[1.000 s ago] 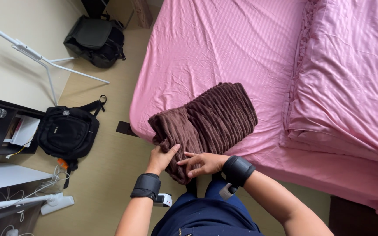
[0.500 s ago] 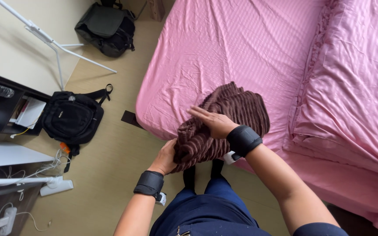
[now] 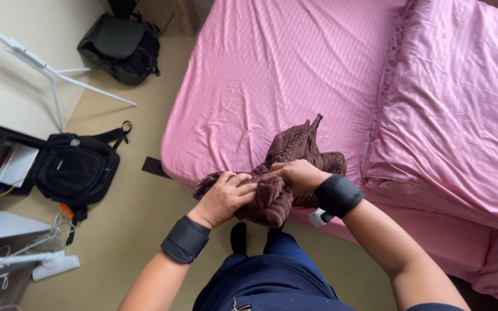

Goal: The person folds a brown towel on a pink bedsheet and places it into a wooden wardrobe. They then fold two white towels on the bed and place them in the same wardrobe. Finally, they pick up a black backpack from the floor and place it on the bed.

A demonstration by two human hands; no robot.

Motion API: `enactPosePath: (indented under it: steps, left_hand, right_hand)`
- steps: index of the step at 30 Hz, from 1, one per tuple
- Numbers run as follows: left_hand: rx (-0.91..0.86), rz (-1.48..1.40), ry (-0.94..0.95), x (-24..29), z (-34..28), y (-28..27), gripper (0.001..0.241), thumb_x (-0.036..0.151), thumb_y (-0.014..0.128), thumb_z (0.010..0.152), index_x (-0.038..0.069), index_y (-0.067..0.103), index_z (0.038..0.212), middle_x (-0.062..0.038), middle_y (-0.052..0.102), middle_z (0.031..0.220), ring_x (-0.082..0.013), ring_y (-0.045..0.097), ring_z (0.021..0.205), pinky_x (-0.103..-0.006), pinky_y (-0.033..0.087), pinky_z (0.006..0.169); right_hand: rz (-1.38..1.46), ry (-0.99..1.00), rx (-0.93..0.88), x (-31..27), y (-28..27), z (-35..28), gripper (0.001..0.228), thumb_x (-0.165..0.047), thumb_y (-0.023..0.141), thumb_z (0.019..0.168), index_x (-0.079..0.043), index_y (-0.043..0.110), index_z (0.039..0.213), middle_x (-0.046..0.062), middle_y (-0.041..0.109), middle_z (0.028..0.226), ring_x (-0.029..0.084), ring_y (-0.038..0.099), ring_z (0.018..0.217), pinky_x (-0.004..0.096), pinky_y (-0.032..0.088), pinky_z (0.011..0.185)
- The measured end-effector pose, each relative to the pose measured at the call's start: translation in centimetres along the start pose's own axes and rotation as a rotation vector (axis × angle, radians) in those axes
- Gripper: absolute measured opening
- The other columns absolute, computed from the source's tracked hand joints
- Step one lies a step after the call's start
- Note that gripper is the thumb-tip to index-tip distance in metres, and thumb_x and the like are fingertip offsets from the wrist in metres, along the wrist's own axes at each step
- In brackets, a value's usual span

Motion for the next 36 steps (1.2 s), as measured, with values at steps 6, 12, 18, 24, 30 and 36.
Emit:
enactPosePath:
  steps: [6,12,18,24,30,36]
  left_hand:
    - [0.283,0.057,-0.379,-6.1,3.6,-5.5,0.094,0.046,0.084,0.074,0.012,0.039,0.150,-0.016,0.056,0.144,-0.0330,0.054,0.130,-0.0491,0.042,0.098]
    - [0.013,-0.488,-0.660,-10.2,8.7,0.4,0.149,0.036,0.100,0.056,0.015,-0.002,0.163,-0.022,0.044,0.157,-0.0362,0.042,0.148,-0.0434,0.041,0.116]
    - [0.241,-0.599,-0.329,-11.1,18.1,2.5,0.138,0.028,0.097,0.068,0.001,-0.002,0.160,-0.028,0.028,0.160,-0.0402,0.032,0.147,-0.0450,0.032,0.116]
    - [0.138,-1.481,-0.540,-15.2,21.6,8.9,0.042,0.023,0.061,0.106,-0.001,0.061,0.140,-0.018,0.067,0.137,-0.0334,0.060,0.129,-0.0420,0.050,0.114]
    - [0.067,-0.150,-0.172,-9.7,17.5,12.6,0.022,0.008,0.065,0.083,0.014,0.066,0.104,-0.004,0.072,0.124,-0.0330,0.063,0.130,-0.0395,0.049,0.109]
    - [-0.475,-0.431,-0.237,-3.7,14.4,18.0,0.020,0.018,0.069,0.084,0.013,0.068,0.103,-0.002,0.071,0.113,-0.0256,0.066,0.114,-0.0406,0.052,0.096]
  right_hand:
    - [0.278,-0.080,0.522,7.4,-5.2,-6.5,0.049,-0.015,0.080,0.082,-0.006,0.066,0.128,0.014,0.070,0.129,0.026,0.069,0.116,0.037,0.055,0.098]
    - [1.265,0.003,0.663,17.3,-8.4,-10.3,0.031,-0.012,0.068,0.098,-0.002,0.067,0.127,0.007,0.069,0.126,0.016,0.063,0.112,0.033,0.055,0.099]
    - [0.818,-0.129,0.805,16.5,-19.6,-15.1,0.037,-0.006,0.069,0.097,-0.003,0.060,0.133,0.005,0.060,0.131,0.017,0.057,0.119,0.031,0.049,0.104]
    - [0.713,-0.027,0.680,19.7,-16.4,-17.3,0.040,0.001,0.064,0.091,-0.007,0.063,0.131,0.008,0.055,0.137,0.022,0.054,0.125,0.033,0.044,0.108]
    - [1.009,0.186,0.412,24.0,0.3,-17.0,0.031,0.004,0.050,0.097,-0.004,0.071,0.119,0.014,0.054,0.141,0.028,0.051,0.135,0.034,0.038,0.113]
    - [0.414,0.223,-0.031,17.8,8.1,-18.1,0.052,0.000,0.061,0.088,-0.010,0.045,0.137,0.016,0.048,0.136,0.038,0.059,0.119,0.041,0.050,0.098]
Point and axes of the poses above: each hand's wrist, its own z-axis towards the middle knuckle, its own y-axis out of the palm, x = y × z, the point moved 8 cm from there along z, towards the middle knuckle
